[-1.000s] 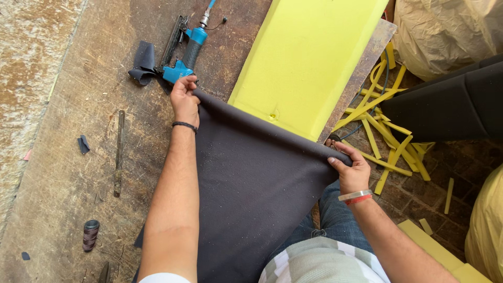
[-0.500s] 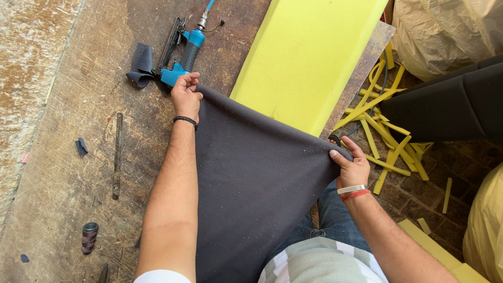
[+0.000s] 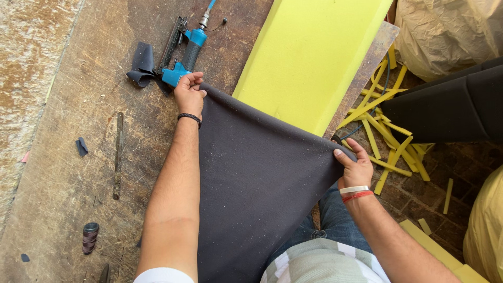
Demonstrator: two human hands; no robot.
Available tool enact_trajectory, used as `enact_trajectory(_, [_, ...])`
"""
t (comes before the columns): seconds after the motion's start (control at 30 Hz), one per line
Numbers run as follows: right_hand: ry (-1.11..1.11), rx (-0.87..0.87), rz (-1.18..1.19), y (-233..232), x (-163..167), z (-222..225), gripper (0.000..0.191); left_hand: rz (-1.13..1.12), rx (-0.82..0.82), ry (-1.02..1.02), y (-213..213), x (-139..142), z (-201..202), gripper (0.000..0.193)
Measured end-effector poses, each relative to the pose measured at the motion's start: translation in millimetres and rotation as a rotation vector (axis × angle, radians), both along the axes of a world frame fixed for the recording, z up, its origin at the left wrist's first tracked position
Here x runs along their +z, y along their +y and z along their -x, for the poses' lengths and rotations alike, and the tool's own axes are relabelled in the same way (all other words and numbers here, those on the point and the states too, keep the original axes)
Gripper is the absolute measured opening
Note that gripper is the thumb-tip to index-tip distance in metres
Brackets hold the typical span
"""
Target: The person holds a long blade against a long yellow foam strip on a workbench, then unfolds a large piece of grey fabric and spreads it over the foam. They pull and align the fabric edges along the foam, press it flat with both hands, and smooth the surface section by section.
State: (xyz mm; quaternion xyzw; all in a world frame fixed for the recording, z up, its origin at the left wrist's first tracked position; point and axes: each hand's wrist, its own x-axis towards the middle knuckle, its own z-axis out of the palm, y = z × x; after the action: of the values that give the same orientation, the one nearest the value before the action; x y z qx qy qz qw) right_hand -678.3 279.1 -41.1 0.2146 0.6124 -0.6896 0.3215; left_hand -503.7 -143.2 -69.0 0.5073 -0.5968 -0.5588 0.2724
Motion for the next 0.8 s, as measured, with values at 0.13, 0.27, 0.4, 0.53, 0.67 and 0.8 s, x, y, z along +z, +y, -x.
enact_trajectory(0.13, [0.035, 0.012, 0.002, 5, -1, -2, 0.043, 0.040, 0.002, 0.050, 0, -5, -8, 0.055])
enact_trajectory(0.27, [0.116, 0.077, 0.013, 12, 0, -6, 0.042, 0.024, 0.029, 0.223, 2, -7, -26, 0.060])
enact_trajectory(0.4, [0.099, 0.078, -0.006, 12, -1, -8, 0.043, -0.005, 0.082, 0.209, 9, -9, -35, 0.060])
enact_trajectory(0.53, [0.112, 0.066, -0.064, 12, -5, -9, 0.040, -0.013, 0.125, 0.249, 9, -13, -29, 0.060])
enact_trajectory(0.67, [0.157, 0.100, -0.009, 16, -7, -10, 0.038, 0.010, 0.116, 0.259, 6, -13, -23, 0.063])
enact_trajectory(0.8, [0.140, 0.055, 0.003, 15, -6, -10, 0.037, 0.000, 0.060, 0.217, 6, -8, -19, 0.060])
